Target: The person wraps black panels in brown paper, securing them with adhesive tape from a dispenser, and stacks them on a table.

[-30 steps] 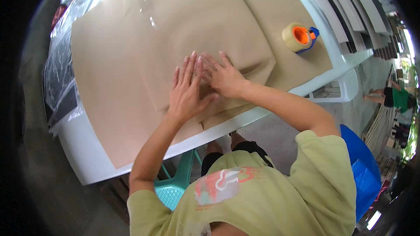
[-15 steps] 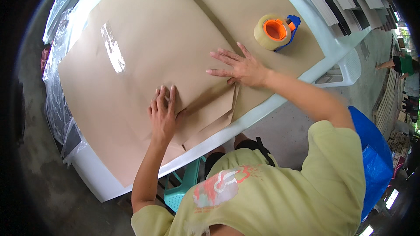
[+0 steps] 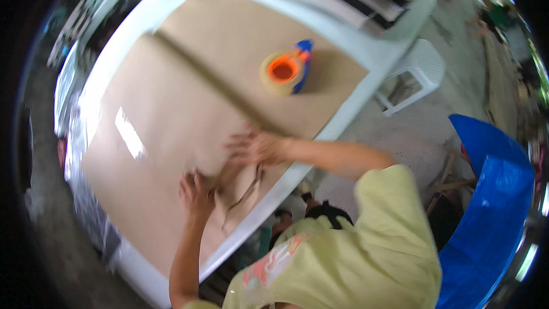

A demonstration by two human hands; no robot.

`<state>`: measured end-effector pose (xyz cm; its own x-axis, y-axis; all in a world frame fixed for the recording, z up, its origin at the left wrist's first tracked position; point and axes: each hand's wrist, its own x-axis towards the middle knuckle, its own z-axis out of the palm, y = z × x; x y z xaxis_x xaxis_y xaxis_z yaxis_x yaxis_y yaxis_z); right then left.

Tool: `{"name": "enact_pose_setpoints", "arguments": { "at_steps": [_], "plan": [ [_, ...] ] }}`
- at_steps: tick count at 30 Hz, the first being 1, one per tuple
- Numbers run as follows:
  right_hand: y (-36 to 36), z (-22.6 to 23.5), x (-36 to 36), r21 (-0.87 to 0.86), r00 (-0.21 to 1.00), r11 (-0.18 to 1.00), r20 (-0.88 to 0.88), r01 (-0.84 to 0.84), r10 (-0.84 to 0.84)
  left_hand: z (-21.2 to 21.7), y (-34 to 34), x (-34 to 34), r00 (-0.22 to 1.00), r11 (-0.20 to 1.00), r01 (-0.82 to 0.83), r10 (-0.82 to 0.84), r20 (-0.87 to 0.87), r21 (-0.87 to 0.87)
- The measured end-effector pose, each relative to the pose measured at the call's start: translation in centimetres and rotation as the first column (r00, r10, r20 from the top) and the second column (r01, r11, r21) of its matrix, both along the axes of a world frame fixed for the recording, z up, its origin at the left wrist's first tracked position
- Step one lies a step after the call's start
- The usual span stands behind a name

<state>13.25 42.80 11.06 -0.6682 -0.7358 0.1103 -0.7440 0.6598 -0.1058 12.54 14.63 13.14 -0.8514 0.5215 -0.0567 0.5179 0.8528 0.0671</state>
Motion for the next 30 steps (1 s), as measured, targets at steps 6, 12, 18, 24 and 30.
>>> {"name": "enact_pose_setpoints", "arguments": {
  "at_steps": [6,12,18,24,30],
  "plan": [
    [-2.8,-4.6,-2.1,-0.247,0.951,0.963,-0.255,0.111,-0.175,0.0,-1.0,-1.1,0.997,0.992,0.07,-0.074,-0.035,-0.102],
    [-2.3,-2.9,-1.6,-0.354,0.975,0.914,-0.018,0.199,-0.219,-1.9,-10.2,0.7,0.942,0.956,0.265,-0.228,-0.247,0.129],
    [-2.8,-0.5,-2.0,-0.325,0.883,0.838,0.33,0.437,-0.333,-1.1,-14.8,2.9,0.989,0.989,0.145,-0.145,0.036,0.003],
    [-2.8,-1.2,-2.0,-0.476,0.742,0.612,0.598,0.632,-0.302,-0.7,-10.8,2.9,0.995,0.843,-0.022,-0.033,0.091,0.538],
    [-2.9,-0.9,-2.1,-0.483,0.728,0.59,0.621,0.647,-0.291,-3.1,-9.7,3.1,0.951,0.651,-0.286,0.282,0.125,0.703]
  ]
}}
